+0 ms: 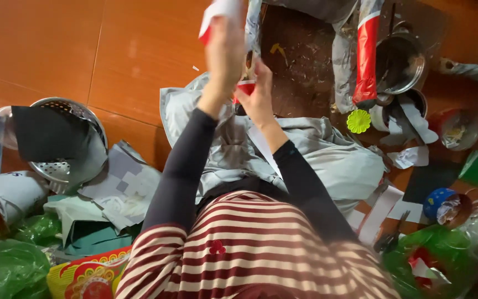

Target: Assembling and wrapping a paper-mâché giraffe model with colored paper strips.

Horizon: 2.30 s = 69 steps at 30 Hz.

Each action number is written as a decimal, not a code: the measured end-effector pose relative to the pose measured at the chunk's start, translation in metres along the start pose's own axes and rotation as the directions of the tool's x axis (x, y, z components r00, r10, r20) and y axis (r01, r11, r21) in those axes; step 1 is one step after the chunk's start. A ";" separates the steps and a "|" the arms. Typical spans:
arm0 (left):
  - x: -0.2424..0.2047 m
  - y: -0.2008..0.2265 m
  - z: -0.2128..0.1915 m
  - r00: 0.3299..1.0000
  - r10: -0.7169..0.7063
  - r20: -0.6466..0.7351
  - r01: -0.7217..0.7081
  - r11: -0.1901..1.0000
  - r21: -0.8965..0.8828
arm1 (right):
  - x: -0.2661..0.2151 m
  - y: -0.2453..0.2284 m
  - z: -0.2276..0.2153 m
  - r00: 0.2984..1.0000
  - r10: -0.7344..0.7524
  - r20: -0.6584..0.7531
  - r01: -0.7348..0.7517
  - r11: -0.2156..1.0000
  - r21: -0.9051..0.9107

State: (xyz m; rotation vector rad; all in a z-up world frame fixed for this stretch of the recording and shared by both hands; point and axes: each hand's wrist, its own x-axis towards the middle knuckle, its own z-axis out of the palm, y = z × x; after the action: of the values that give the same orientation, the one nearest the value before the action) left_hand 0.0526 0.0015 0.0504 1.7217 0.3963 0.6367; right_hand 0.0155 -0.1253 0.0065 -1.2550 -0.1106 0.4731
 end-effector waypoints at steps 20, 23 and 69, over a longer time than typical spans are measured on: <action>-0.076 -0.033 -0.014 0.770 -0.454 0.448 0.539 0.839 -0.075 | 0.007 0.067 -0.060 0.907 0.375 -0.189 -0.154 0.715 0.683; -0.076 -0.030 -0.012 0.807 -0.466 0.363 0.462 0.881 0.103 | 0.008 0.093 -0.072 0.923 0.381 -0.056 -0.223 0.647 0.730; -0.059 -0.076 -0.034 0.678 -0.232 0.698 0.388 0.919 -0.071 | 0.035 0.032 -0.027 0.944 0.323 -0.059 -0.273 0.871 0.408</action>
State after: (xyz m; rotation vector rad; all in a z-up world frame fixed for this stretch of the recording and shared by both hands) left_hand -0.0096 0.0124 -0.0297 1.5006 0.0816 -0.2258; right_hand 0.0473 -0.1281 -0.0383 -0.8986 0.2819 0.6467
